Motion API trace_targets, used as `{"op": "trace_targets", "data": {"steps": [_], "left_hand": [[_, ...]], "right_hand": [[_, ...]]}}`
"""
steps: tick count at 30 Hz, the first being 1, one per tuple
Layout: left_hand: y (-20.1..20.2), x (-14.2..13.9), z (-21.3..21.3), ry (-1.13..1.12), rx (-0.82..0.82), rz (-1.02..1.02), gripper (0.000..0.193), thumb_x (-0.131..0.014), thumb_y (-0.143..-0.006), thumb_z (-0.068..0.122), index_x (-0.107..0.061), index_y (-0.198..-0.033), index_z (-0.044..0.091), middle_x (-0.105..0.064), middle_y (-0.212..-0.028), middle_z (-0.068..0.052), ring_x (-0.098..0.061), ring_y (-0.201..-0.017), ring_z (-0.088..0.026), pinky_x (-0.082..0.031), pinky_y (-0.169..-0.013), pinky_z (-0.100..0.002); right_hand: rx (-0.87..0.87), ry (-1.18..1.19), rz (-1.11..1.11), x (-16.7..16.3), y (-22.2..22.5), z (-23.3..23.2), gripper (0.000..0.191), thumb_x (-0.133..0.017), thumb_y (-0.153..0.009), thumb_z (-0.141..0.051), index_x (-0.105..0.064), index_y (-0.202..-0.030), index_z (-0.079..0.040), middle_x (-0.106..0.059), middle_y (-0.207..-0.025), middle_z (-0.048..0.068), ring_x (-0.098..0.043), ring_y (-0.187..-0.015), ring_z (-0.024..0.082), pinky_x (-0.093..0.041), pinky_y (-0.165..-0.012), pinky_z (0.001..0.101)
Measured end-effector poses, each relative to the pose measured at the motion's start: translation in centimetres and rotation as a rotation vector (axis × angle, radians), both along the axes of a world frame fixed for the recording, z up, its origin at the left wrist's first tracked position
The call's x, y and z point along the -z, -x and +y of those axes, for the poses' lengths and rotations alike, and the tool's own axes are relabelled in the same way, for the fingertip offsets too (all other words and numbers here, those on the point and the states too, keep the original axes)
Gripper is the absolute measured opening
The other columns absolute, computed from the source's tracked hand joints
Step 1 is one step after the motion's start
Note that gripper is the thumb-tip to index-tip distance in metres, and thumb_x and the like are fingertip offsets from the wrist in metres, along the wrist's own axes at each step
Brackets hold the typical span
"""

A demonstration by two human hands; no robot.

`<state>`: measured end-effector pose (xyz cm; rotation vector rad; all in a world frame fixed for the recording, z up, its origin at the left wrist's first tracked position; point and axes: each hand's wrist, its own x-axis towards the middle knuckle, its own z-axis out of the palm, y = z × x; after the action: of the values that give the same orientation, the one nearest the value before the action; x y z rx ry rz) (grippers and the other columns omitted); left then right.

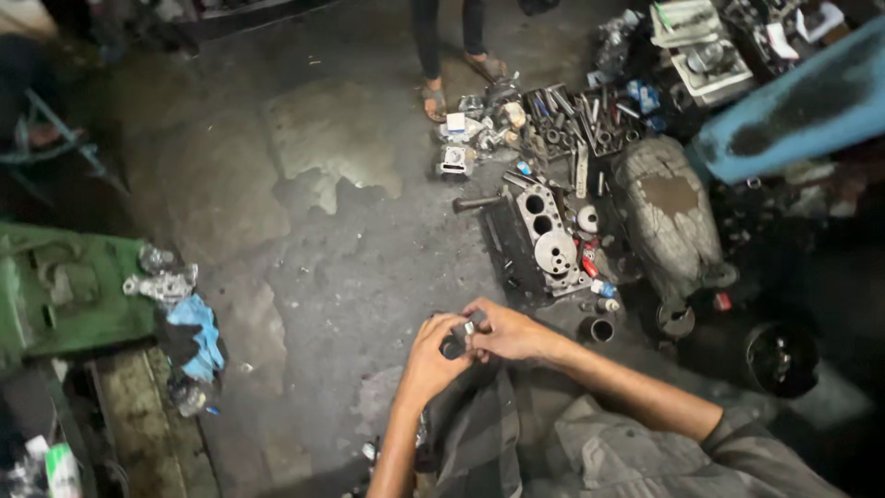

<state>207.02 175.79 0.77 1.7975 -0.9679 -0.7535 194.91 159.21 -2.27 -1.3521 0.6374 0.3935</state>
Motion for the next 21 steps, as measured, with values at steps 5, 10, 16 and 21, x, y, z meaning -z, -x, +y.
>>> {"op": "trace_targets", "data": {"steps": [5, 10, 16, 21], "left_hand": [[-4.3, -0.3, -6.0, 0.02, 0.185, 0.036, 0.052, -0.085, -0.068, 0.016, -0.069, -0.117, 0.008, -0.067, -0.127, -0.008, -0.061, -0.12, -0.031, -0.051, -0.101, -0.041], [-6.2, 0.1, -15.3, 0.041, 0.362, -0.062, 0.052, -0.085, -0.066, 0.017, -0.069, -0.114, 0.008, -0.067, -0.127, -0.009, -0.06, -0.119, -0.032, -0.05, -0.101, -0.042], [-8.2, 1.5, -27.7, -0.031, 0.536, -0.256, 0.048, -0.09, -0.065, 0.033, -0.074, -0.103, 0.009, -0.068, -0.122, -0.006, -0.06, -0.117, -0.03, -0.049, -0.099, -0.042], [-9.6, 2.6, -36.7, -0.104, 0.59, -0.286, 0.043, -0.09, -0.066, 0.033, -0.076, -0.099, 0.008, -0.071, -0.122, -0.003, -0.06, -0.118, -0.028, -0.048, -0.101, -0.041]], "right_hand": [[0.209, -0.004, 0.041, -0.6, -1.7, -3.8, 0.051, -0.062, -0.093, -0.008, -0.041, -0.139, -0.008, -0.071, -0.084, 0.01, -0.07, -0.068, 0.016, -0.059, -0.062, 0.0316], [0.463, -0.143, 0.047, 0.4, -0.2, -9.8, 0.047, -0.064, -0.096, -0.015, -0.045, -0.139, -0.012, -0.072, -0.089, 0.008, -0.07, -0.076, 0.013, -0.062, -0.069, 0.0324], [0.592, 0.114, 0.057, 3.9, 4.3, -19.8, 0.032, -0.062, -0.1, -0.021, -0.058, -0.129, -0.007, -0.079, -0.1, 0.009, -0.068, -0.078, 0.014, -0.055, -0.071, 0.0299], [0.86, 0.098, -0.107, 6.1, 8.7, -28.6, 0.032, -0.051, -0.097, -0.01, -0.058, -0.128, -0.005, -0.079, -0.104, 0.005, -0.069, -0.083, 0.012, -0.056, -0.074, 0.0285]]}}
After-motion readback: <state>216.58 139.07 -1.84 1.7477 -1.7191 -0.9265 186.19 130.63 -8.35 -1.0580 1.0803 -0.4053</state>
